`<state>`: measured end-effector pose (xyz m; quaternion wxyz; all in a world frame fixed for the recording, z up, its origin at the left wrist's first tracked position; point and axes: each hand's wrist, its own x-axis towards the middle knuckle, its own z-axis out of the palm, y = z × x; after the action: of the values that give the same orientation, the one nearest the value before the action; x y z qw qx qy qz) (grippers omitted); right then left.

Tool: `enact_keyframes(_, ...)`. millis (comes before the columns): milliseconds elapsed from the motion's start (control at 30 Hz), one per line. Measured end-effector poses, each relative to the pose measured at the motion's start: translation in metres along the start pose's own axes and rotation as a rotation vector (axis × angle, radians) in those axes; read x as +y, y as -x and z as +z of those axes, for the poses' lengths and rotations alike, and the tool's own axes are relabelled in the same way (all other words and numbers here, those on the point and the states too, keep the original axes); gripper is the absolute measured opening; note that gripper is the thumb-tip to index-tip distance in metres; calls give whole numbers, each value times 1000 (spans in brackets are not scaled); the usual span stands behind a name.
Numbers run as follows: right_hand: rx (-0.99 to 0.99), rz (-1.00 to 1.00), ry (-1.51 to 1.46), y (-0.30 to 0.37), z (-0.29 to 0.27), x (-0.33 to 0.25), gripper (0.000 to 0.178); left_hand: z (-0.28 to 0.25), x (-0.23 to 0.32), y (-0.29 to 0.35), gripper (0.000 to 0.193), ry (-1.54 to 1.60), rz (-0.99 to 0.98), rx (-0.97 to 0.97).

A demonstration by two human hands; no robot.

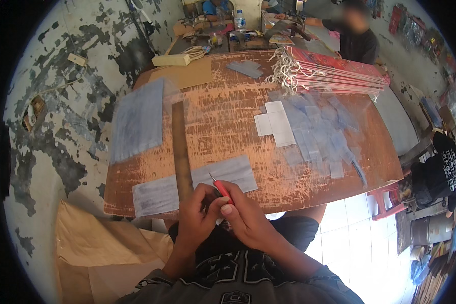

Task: The person aligns a white paper template on a translucent sheet using a wooden ruler. They then use a red utility knife to cut the translucent sheet along the ruler's edge. The person repeats this process, adjusting the template and cutting multiple pieces.

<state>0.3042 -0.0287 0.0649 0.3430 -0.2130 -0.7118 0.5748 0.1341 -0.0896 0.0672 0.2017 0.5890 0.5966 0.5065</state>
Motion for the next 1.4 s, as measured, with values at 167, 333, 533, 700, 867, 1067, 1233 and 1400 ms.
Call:
enact_keyframes(167,-58,-3,71,1,-2,-4,64,-2,-1,-1,28,51,-5,29)
enact_keyframes(333,-95,-30,91,2,4,0,69,-9,-5,-1,27,-46,168,74)
enact_keyframes(533,-291,157,92,2,6,-5,72,-19,-7,2,25,-7,116,226)
enact_keyframes(700,-160,67,83,6,15,6,70,-19,-13,2,27,6,132,240)
enact_keyframes(867,-132,26,145,3,15,-1,64,-20,-11,2,27,6,120,226)
enact_keyframes(1067,-120,2,261,4,22,9,71,-23,-7,1,27,47,104,206)
enact_keyframes(1233,-77,-44,388,6,28,19,78,-22,-7,2,27,90,73,203)
enact_keyframes(1400,-73,17,484,7,31,14,79,-20,-8,1,30,104,76,196)
